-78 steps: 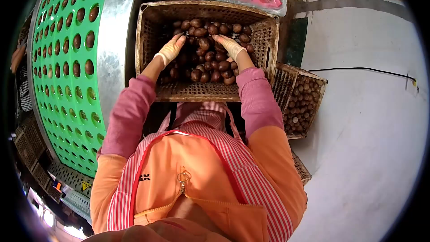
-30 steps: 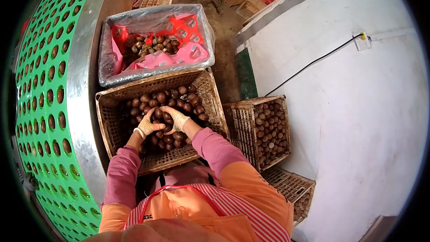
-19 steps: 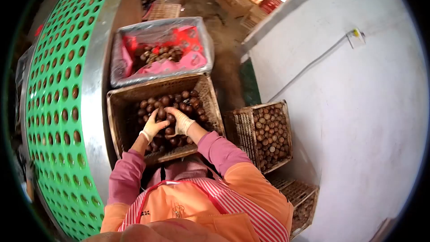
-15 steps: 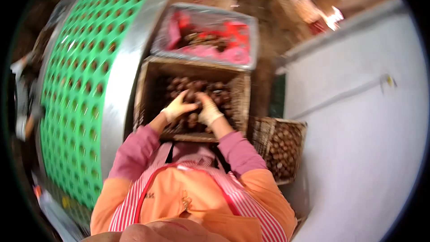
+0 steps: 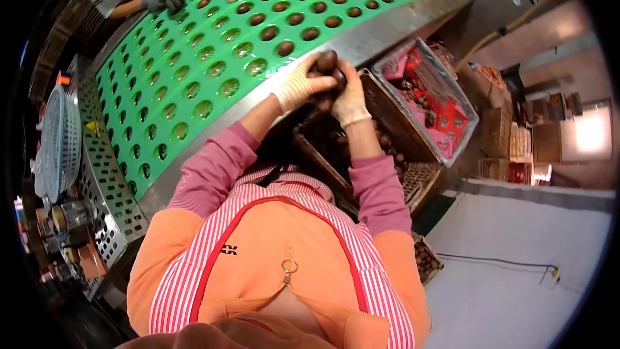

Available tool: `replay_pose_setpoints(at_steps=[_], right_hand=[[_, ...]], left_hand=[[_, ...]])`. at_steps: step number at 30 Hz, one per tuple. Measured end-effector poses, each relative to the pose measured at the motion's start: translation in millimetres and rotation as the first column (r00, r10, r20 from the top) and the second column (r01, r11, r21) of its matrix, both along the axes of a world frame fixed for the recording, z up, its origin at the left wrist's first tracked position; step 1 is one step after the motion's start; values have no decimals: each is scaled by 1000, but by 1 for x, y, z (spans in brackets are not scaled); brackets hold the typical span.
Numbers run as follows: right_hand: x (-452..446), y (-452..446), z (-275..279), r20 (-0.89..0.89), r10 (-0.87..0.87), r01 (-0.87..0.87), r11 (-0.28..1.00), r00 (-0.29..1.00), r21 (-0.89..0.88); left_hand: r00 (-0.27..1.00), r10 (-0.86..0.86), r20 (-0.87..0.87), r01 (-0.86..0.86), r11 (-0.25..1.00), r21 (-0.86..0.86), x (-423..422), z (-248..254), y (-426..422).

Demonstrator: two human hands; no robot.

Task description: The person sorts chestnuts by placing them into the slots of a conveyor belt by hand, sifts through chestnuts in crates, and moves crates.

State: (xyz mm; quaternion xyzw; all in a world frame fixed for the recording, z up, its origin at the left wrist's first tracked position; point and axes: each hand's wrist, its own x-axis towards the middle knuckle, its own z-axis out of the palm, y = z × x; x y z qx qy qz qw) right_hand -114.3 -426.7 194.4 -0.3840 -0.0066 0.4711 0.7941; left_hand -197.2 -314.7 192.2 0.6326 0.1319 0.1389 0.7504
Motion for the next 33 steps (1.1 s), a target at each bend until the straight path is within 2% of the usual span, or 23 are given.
replay_pose_setpoints(at_steps=[2,4,5,9,10,11,13,14,17,18,19,21,22,23,25,26,27,28,29,30,31,32,33], right_hand=[[-9,61,-15,48,184,-187,980,982,67],[-35,120,-23,65,350,-356,922,935,151],[-55,147,-27,52,398,-401,902,916,161],[-115,229,-93,-36,468,-461,880,883,114],[-125,226,-64,5,597,-594,798,802,104],[-138,232,-55,113,537,-529,843,836,-94],[-138,245,-57,324,642,-502,756,695,-420],[-134,247,-55,355,699,-481,697,621,-532],[-101,260,-76,607,661,-276,743,442,-609],[-86,261,-77,796,560,-36,822,231,-568],[-69,262,-79,890,455,176,879,-35,-443],[-32,266,-91,692,662,293,748,-286,-595],[-25,268,-73,553,799,184,596,-238,-782],[-22,266,-74,634,706,251,706,-316,-662],[-13,283,-59,659,689,312,724,-301,-615],[-16,294,-56,688,633,400,768,-354,-501],[-11,308,-63,720,548,351,834,-427,-426],[-7,320,-72,700,492,284,870,-517,-403],[-3,332,-82,675,427,212,900,-601,-380],[2,341,-98,616,522,203,834,-590,-513],[2,345,-101,694,542,210,835,-474,-509],[1,348,-104,756,557,218,830,-343,-513],[-1,349,-106,803,561,227,824,-202,-518]], left_hand=[[995,101,-16,-100,995,11,-34,5,53],[964,265,-15,-262,958,117,-78,8,95],[950,275,-148,-278,961,5,-102,8,114],[886,438,-151,-419,897,144,-170,-59,174],[885,446,-134,-433,894,120,-182,-70,182],[870,457,-183,-445,889,103,-194,-81,188],[796,565,-216,-520,822,232,-209,-112,206],[760,577,-298,-469,805,363,-216,-124,213],[763,538,-360,-234,748,622,-221,-100,211],[793,532,-297,-174,664,727,-220,-106,210],[820,480,-313,-113,671,733,-220,-96,205],[800,462,-382,71,560,825,-216,-95,201],[801,455,-390,78,566,821,-216,-100,203],[831,448,-331,-13,610,793,-217,-105,208],[866,456,-204,-199,689,697,-218,-112,217],[833,539,-126,-367,709,602,-212,-112,222],[807,591,8,-466,629,623,-202,-113,236],[788,615,-7,-573,738,356,-187,-118,249],[771,636,-26,-634,771,57,-171,-122,259],[825,556,-98,-565,814,-133,-163,-110,269],[877,457,-152,-481,813,-328,-155,-92,279],[884,415,-214,-463,839,-287,-147,-88,283],[867,468,-171,-480,876,-40,-136,-116,291]])
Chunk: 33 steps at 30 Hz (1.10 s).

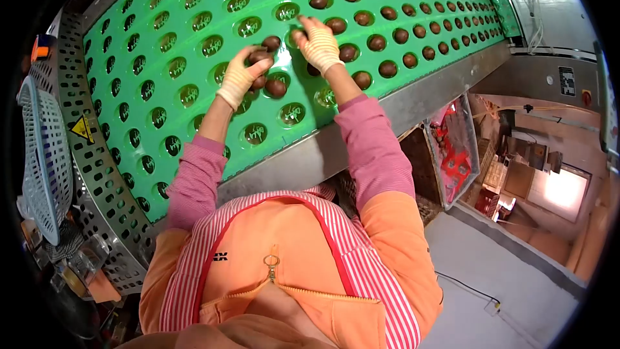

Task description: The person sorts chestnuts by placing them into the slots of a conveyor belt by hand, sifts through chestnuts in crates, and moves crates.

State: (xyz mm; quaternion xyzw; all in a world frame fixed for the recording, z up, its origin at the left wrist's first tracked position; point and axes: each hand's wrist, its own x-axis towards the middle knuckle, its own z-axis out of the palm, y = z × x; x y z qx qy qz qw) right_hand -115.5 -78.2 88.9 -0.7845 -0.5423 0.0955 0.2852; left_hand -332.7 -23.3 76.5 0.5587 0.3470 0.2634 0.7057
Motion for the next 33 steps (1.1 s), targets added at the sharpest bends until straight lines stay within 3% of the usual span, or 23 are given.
replay_pose_setpoints(at_steps=[2,4,6,9,10,11,13,16,17,19,20,22,24,25,26,29,33], right_hand=[[-2,-17,10,46,-38,32,991,998,127],[-17,-35,13,-41,-197,201,970,979,139],[-37,-46,23,117,-182,155,966,976,206],[-62,-60,32,324,-123,49,973,938,228],[-69,-64,31,200,-72,21,969,977,247],[-76,-69,29,73,-16,-4,963,997,269],[-101,-80,34,-97,157,-124,950,983,285],[-153,-100,56,-462,337,-363,931,821,33],[-166,-103,53,-461,471,-499,864,752,68],[-192,-101,59,-492,687,-744,659,535,112],[-208,-102,61,-433,784,-850,522,445,73],[-232,-103,68,-223,893,-915,351,391,-197],[-245,-117,27,25,904,-854,412,427,-317],[-243,-117,25,45,893,-828,433,448,-356],[-238,-120,21,51,841,-809,534,539,-247],[-212,-135,28,16,637,-616,752,771,-234],[-154,-121,38,16,503,-492,852,864,-180]], left_hand=[[987,32,-161,39,908,418,9,4,20],[966,47,-256,104,831,547,27,9,54],[859,251,-446,110,761,640,41,14,72],[812,352,-465,114,687,718,37,7,89],[840,334,-429,83,701,708,27,19,87],[903,172,-393,43,875,482,14,32,87],[893,204,-400,-13,902,432,-8,17,81],[876,131,-464,238,720,652,-54,7,57],[871,86,-483,255,761,596,-69,15,50],[851,192,-489,197,746,636,-103,13,38],[844,244,-478,166,728,665,-117,12,37],[885,232,-404,100,752,652,-143,12,34],[885,258,-388,57,767,640,-163,18,11],[875,257,-411,40,807,590,-171,23,-1],[864,277,-421,44,791,610,-178,19,-10],[851,310,-424,0,807,590,-190,17,-40],[891,355,-284,-151,821,551,-183,7,-61]])
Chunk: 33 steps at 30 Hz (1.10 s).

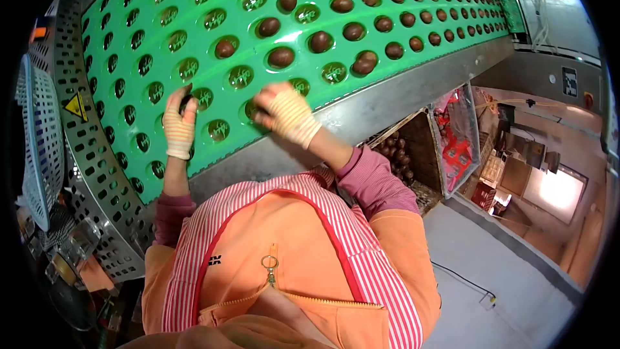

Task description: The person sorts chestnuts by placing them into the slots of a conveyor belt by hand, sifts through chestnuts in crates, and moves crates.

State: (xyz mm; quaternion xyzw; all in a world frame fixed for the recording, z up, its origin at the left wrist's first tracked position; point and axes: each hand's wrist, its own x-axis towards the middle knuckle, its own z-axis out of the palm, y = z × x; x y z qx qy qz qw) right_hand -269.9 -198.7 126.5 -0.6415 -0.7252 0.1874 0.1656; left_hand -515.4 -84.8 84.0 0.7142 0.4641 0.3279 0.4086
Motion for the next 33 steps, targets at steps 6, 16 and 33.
replay_pose_setpoints(at_steps=[6,16,33], right_hand=[[127,96,-27,117,-338,283,899,934,336],[162,-7,6,263,-659,588,750,705,303],[160,-38,-14,158,-468,444,881,870,162]], left_hand=[[990,-134,39,130,987,90,59,15,16],[904,-342,-255,394,899,189,236,23,103],[670,-256,-696,594,748,296,302,10,148]])
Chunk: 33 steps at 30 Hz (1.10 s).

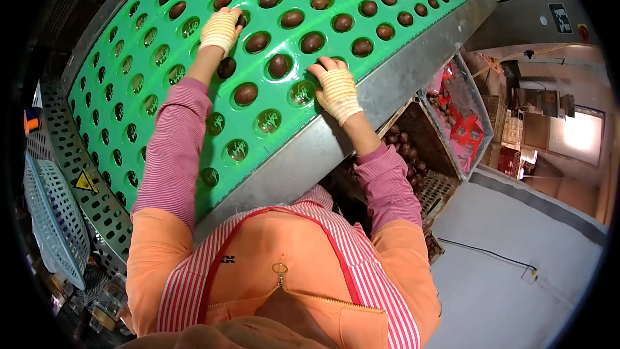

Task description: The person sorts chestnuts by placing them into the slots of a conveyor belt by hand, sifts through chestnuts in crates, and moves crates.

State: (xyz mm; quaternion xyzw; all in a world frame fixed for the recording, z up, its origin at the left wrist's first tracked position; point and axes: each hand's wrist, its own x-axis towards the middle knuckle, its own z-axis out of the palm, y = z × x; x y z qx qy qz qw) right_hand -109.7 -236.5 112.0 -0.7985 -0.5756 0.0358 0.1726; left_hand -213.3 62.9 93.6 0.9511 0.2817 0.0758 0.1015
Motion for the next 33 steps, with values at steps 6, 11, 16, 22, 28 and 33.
replay_pose_setpoints(at_steps=[6,11,16,22,28,33], right_hand=[[-30,-11,-15,10,271,-268,955,962,-127],[-78,-40,-7,-67,-69,82,976,995,203],[-118,-85,-23,-189,-81,135,946,979,295],[-77,-190,1,-399,-344,493,788,850,369],[4,-374,-49,-593,-769,969,234,237,83],[63,-471,-133,-588,-779,896,78,-218,-436]], left_hand=[[994,34,100,-18,986,-165,-18,-5,7],[993,57,103,-56,998,-10,-43,-7,-88],[980,-66,-189,109,968,228,-70,-28,-165],[984,-135,112,126,988,83,-63,-44,-138],[932,-352,-90,364,899,243,-12,-43,-162],[879,-456,140,414,875,251,34,18,-256]])
